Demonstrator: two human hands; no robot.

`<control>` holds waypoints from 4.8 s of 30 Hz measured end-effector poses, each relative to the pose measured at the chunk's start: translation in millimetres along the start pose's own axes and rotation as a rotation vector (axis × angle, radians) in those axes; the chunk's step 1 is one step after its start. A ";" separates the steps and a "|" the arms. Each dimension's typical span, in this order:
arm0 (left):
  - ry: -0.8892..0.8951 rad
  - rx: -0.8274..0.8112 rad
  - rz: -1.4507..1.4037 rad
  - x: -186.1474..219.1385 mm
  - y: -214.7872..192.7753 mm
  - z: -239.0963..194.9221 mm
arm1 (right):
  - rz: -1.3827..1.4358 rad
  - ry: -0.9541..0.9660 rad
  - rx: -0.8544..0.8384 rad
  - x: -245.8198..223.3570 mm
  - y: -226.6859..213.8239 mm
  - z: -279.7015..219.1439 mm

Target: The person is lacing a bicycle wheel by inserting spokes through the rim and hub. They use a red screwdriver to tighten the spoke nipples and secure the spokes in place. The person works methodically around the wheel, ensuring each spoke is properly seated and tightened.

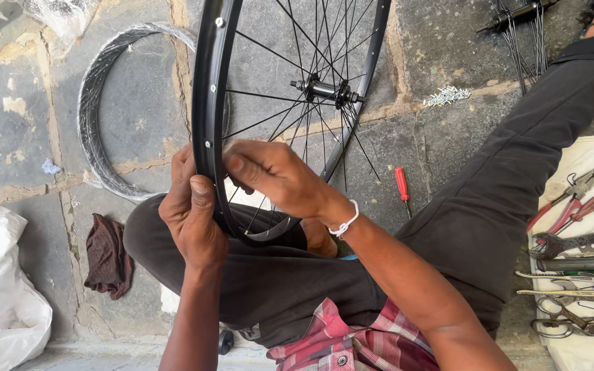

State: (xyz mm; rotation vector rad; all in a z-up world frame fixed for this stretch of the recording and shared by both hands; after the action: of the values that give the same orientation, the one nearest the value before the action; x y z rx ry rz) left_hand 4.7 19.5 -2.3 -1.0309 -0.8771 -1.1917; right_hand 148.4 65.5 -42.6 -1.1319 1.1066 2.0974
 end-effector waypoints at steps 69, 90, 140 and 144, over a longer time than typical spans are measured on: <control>-0.022 -0.118 0.163 -4.2 64.7 69.9 | -0.341 0.373 0.789 117.8 -161.0 -92.9; 0.010 -0.125 0.159 -5.8 49.2 67.4 | -0.711 0.480 0.700 72.5 -136.2 -77.8; -0.184 -0.243 -0.085 1.5 73.3 59.5 | -0.368 0.233 0.847 52.4 -103.1 -42.8; -0.327 -0.354 -0.240 4.9 72.1 54.1 | 0.003 -0.128 0.644 6.0 -86.5 -29.5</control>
State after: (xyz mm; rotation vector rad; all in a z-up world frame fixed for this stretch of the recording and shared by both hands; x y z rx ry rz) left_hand 76.1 73.8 7.3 -1.4678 -1.0912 -1.4375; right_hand 221.4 87.6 -93.3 -0.6710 1.5571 1.5923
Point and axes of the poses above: each hand's wrist, its own z-axis towards the middle knuckle, its own y-axis out of the palm, x = y × z, the point moved 4 cm from there along z, towards the middle knuckle, and after that the axes turned 1 degree about z, right-handed, at the moved point
